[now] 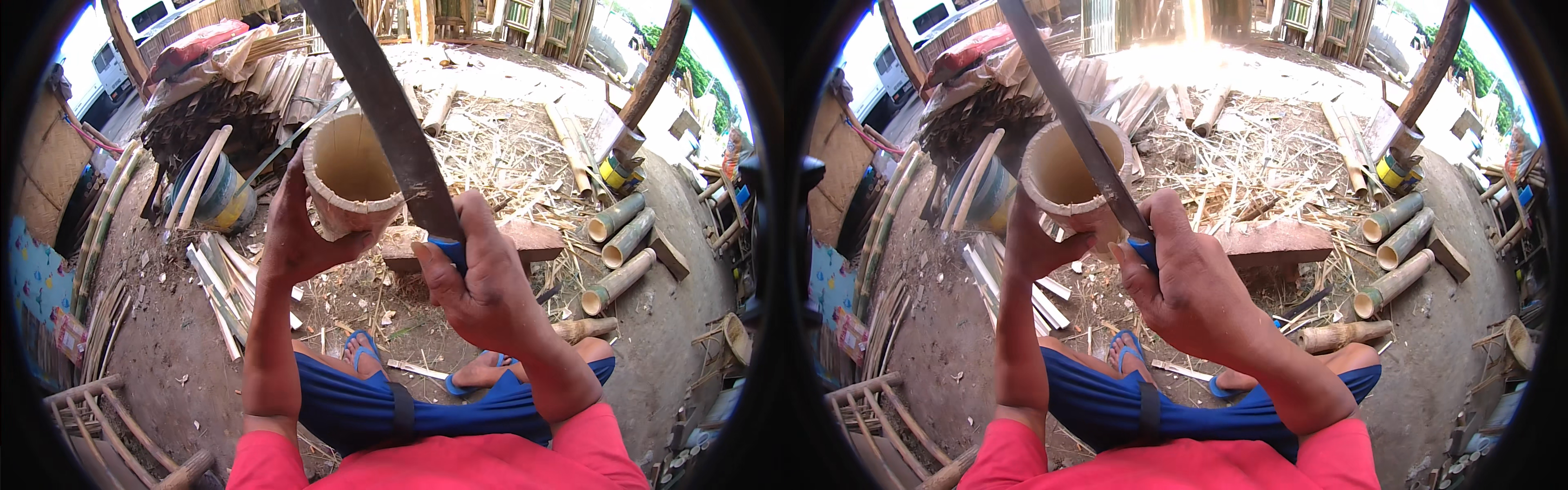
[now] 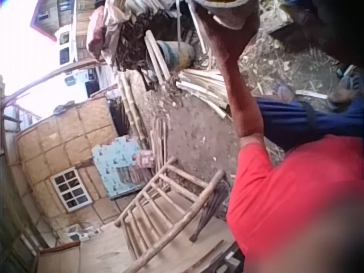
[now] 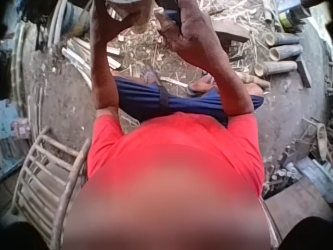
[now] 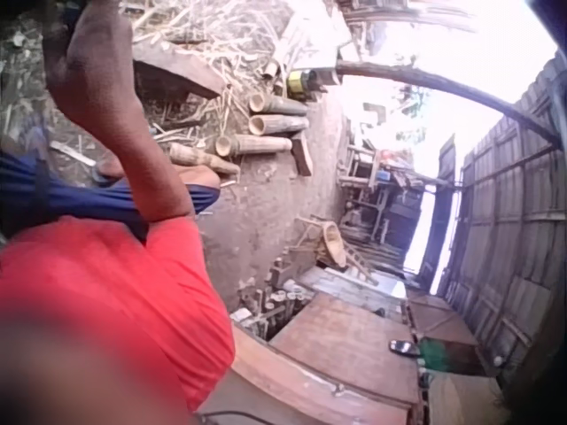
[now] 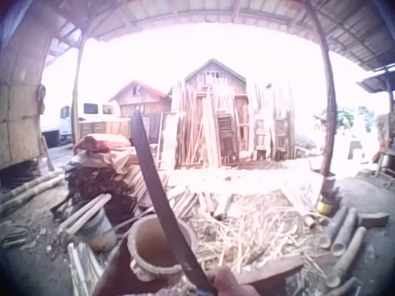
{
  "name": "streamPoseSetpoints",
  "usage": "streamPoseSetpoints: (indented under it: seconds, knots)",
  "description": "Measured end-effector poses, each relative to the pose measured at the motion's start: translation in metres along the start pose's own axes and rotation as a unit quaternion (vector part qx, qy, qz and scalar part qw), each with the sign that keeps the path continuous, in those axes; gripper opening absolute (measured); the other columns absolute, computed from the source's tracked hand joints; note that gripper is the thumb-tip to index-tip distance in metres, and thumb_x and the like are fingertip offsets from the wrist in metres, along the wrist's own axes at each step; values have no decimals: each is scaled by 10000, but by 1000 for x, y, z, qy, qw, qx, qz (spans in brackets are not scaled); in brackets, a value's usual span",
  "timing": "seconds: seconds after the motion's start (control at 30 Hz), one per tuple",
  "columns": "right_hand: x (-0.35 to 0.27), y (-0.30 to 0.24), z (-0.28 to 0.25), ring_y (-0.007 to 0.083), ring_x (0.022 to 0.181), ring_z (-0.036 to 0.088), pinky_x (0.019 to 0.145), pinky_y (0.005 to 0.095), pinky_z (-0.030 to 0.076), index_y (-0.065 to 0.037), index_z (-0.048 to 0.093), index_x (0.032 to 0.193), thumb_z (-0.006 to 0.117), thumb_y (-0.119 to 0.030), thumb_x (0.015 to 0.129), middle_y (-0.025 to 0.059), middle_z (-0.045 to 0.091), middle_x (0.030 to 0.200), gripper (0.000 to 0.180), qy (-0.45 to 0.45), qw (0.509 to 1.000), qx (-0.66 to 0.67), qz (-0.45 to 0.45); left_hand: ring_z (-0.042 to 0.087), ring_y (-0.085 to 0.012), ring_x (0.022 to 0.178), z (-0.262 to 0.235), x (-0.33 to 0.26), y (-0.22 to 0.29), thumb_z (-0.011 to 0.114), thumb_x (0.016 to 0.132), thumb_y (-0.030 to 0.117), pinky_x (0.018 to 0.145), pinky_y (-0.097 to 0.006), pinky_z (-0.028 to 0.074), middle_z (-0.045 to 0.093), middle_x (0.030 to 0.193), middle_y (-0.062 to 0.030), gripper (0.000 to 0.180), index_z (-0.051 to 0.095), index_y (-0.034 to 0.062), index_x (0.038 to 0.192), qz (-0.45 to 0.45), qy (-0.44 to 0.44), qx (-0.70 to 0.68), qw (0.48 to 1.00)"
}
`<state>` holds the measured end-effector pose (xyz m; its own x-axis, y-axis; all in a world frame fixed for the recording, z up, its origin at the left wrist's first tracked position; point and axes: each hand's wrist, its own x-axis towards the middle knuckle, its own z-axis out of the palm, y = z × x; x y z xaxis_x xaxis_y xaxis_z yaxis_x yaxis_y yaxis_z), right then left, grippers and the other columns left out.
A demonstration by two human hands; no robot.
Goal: The person sits on the ground and uses a knife to shave and smooth the outer surface of a bamboo segment. They rotate the piece to work around its circumference, then mark a line on the bamboo with a pencil.
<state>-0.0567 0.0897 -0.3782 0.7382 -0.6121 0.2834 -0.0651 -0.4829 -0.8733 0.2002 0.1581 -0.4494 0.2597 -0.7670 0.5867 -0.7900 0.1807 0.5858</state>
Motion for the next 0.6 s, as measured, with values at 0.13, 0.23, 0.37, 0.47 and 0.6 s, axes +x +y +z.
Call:
streamPoseSetpoints:
  seconds: [0.13, 0.23, 0.37, 0.47, 0.6]
  knots:
    - [19, 27, 26, 533, 769, 665, 643, 554, 488, -12, 385, 1144, 632, -131, 1011, 280, 645, 753, 304, -47, 991, -79, 93, 535, -320, 1382, 33, -12, -31, 974, 670, 204, 1153, -459, 460, 515, 1493, -160, 1242, 183, 171, 1626, -54, -55, -129, 989]
    - [17, 63, 51, 554, 791, 658, 678, 575, 488, 8, 408, 1146, 627, -155, 1012, 308, 652, 777, 304, -16, 995, -67, 67, 506, -359, 1403, 67, -28, -63, 997, 666, 228, 1146, -504, 461, 446, 1542, -186, 1373, 28, 247, 1639, -126, -80, -139, 979]
    - [8, 91, 53, 538, 787, 671, 676, 567, 488, -1, 430, 1162, 622, -145, 1013, 312, 656, 785, 282, -8, 998, -28, 50, 544, -421, 1351, 99, -38, -67, 1015, 634, 252, 1088, -517, 496, 473, 1496, -237, 1375, 68, 173, 1628, -38, 86, -75, 993]
    - [8, 89, 45, 502, 786, 681, 680, 569, 512, -23, 443, 1184, 596, -120, 1010, 285, 670, 841, 251, -22, 987, -153, 42, 576, -440, 1293, 109, -39, -50, 1020, 626, 266, 1030, -519, 527, 491, 1445, -254, 1359, 103, 118, 1617, -54, 143, -4, 988]
    - [11, 65, 47, 510, 785, 664, 669, 591, 513, -39, 446, 1221, 590, -119, 1007, 278, 667, 865, 270, -6, 962, -270, -31, 601, -426, 1269, 108, -36, -35, 1016, 638, 273, 996, -503, 549, 519, 1422, -241, 1307, 144, 113, 1598, -40, 197, 34, 979]
